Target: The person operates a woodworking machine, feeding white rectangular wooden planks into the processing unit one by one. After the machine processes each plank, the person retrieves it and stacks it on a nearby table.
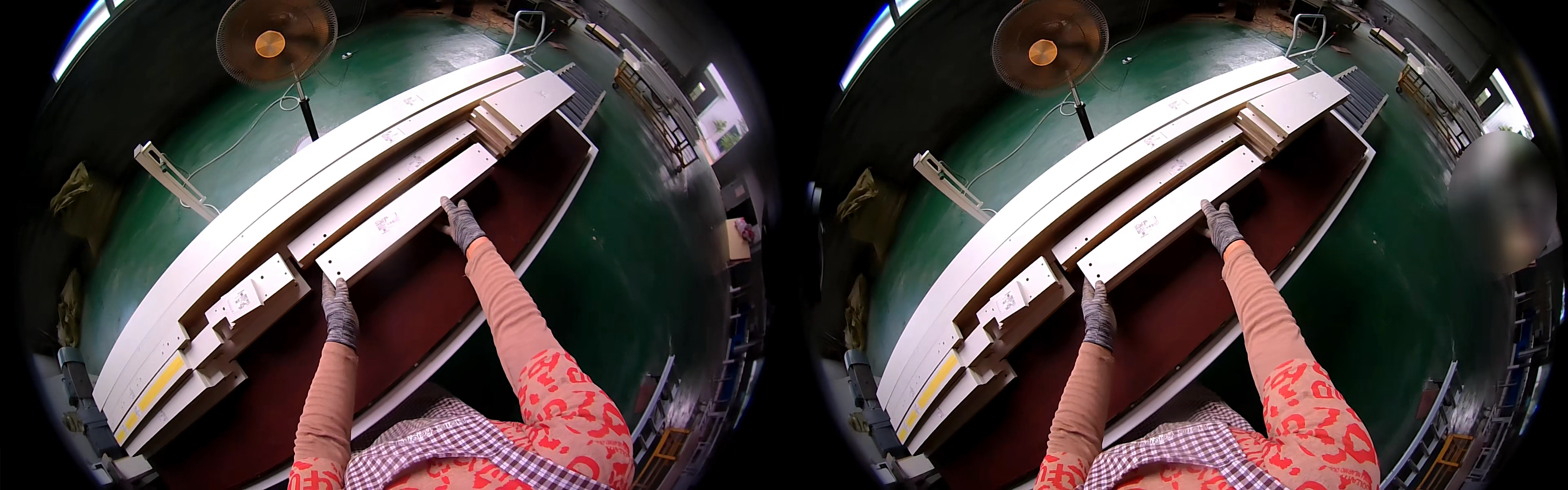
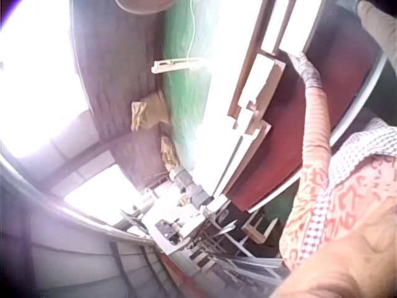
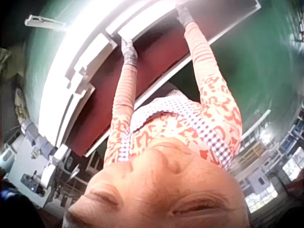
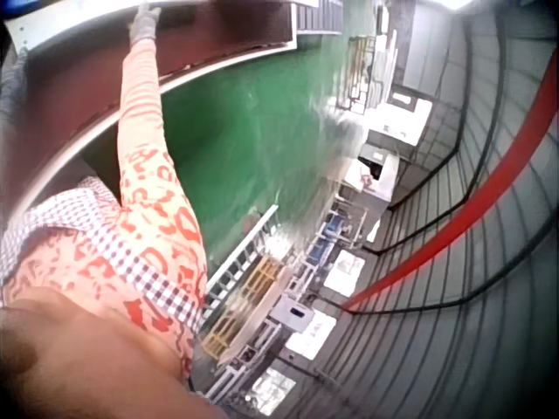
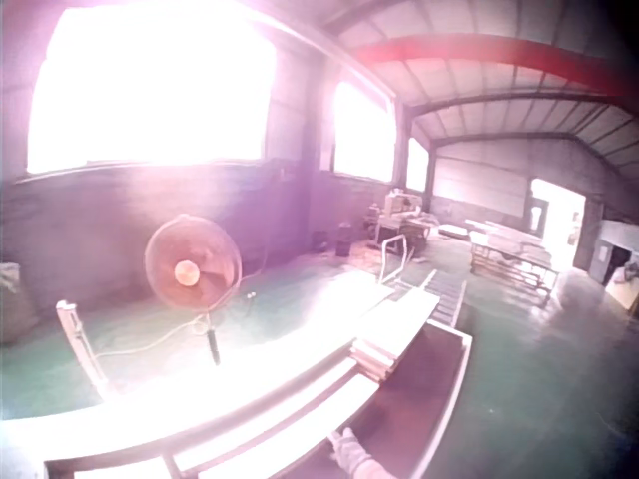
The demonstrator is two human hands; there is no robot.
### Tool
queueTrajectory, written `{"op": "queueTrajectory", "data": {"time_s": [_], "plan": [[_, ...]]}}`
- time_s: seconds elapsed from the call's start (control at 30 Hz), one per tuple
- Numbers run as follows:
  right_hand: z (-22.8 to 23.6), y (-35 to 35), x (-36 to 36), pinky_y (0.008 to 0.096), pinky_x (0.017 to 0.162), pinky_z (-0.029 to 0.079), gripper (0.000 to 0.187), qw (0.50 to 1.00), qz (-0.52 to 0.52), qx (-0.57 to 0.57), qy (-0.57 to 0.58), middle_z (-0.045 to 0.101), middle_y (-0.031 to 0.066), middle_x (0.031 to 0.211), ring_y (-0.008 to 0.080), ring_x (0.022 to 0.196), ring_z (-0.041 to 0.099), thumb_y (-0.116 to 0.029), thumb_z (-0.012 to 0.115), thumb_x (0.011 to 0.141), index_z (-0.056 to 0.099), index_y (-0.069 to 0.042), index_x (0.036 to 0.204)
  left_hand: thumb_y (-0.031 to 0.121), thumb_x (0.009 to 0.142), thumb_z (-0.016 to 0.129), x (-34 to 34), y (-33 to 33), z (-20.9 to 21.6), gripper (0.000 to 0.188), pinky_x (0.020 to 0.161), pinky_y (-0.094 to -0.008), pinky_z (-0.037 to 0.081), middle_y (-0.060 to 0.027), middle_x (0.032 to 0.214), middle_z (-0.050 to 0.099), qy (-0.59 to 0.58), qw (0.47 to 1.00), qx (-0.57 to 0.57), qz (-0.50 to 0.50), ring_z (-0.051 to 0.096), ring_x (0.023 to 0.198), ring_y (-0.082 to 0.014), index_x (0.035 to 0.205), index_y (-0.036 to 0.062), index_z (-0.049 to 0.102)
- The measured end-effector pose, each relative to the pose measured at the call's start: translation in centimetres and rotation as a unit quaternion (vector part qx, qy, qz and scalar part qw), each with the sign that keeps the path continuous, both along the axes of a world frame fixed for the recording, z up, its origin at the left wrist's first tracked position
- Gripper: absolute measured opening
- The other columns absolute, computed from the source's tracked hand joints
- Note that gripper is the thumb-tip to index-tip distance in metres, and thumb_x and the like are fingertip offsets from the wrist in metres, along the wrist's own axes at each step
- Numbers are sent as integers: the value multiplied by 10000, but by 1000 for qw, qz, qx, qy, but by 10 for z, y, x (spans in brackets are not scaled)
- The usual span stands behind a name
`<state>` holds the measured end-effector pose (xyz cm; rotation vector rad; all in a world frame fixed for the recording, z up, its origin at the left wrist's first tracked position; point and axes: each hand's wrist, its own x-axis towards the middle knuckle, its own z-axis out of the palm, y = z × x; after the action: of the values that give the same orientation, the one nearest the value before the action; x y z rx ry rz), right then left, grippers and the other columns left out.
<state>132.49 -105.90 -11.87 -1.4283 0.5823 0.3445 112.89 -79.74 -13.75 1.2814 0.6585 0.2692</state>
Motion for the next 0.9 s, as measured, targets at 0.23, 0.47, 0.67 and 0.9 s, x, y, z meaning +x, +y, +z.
{"op": "queueTrajectory", "data": {"time_s": [0.23,0.47,0.67,0.9], "plan": [[1,1,29,489,1061,421,1010,1000,21,8,-9,152,156,1584,324,1431,235,-456,688,867,51,-59,1543,73,994,494,24,-9,-16,500,1109,-305,297,-93,1413,487,-29,998,-35,44,443,1292,-190,1477,50,367],[-41,19,-16,515,1027,412,845,994,-39,75,-67,349,154,1478,360,1280,425,-462,683,876,226,-111,1494,165,971,585,-22,-2,20,595,1155,-318,237,-157,1512,383,-3,998,-59,-8,330,1413,-239,1476,-17,328],[-78,130,-108,501,1054,377,582,962,3,262,-78,438,98,1366,299,1210,458,-296,710,869,437,-112,1349,189,971,601,-252,35,13,498,1075,-366,410,-121,1399,498,4,969,-225,-100,486,1290,-229,1405,3,441],[-93,143,-135,422,1179,234,509,931,-88,353,35,442,101,1464,238,1355,395,-395,379,1008,440,-68,1393,210,962,618,-610,88,-16,475,1083,-405,407,-114,1365,530,-55,912,-357,194,515,1262,-248,1380,39,471]]}}
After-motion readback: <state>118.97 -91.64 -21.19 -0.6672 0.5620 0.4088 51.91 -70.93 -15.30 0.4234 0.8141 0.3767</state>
